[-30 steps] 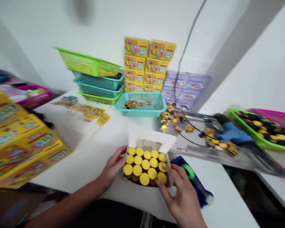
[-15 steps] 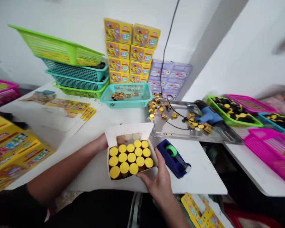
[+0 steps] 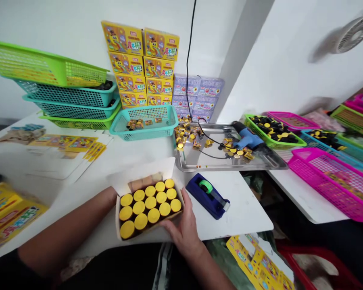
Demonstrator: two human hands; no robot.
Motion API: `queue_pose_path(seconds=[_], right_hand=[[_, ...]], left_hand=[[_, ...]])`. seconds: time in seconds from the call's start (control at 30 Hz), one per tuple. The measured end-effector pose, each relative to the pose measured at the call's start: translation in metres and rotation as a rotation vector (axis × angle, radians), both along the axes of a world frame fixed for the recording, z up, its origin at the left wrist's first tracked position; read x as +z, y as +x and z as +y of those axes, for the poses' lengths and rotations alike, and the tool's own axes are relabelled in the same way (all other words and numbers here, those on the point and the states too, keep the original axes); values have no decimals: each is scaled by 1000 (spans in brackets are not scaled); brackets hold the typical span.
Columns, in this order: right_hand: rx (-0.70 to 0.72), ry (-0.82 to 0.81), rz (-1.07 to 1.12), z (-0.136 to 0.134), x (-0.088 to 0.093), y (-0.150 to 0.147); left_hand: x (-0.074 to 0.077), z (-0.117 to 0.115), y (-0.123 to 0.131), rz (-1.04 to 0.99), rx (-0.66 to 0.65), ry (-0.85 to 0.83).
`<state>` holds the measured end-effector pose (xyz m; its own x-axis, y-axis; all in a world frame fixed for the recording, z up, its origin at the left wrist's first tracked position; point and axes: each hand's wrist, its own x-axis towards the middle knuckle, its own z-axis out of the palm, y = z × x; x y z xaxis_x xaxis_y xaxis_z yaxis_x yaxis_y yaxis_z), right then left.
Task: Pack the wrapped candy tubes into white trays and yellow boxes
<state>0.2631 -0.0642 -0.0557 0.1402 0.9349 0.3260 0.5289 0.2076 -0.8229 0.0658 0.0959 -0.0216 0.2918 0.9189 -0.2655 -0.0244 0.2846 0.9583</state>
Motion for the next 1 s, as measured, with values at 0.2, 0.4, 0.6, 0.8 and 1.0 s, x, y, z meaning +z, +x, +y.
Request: queue_pose_path(seconds=[0.2,0.4,0.6,0.8,1.0], right_hand=[[21,-107,467,14,11,11],[137,-258,638,45,17,14],[258,-304,712,61,20,16],[226,-377,803,60,38,10],[234,-336,890,69,48,9]], left_hand=[[20,-32,-42,-123,-119,-76],[27,-106,-59,-1,204,145],[25,-114,-40,-122,128,132],[16,-108,-33,-234,128,100],[14,-92,-32,-201,101,153]])
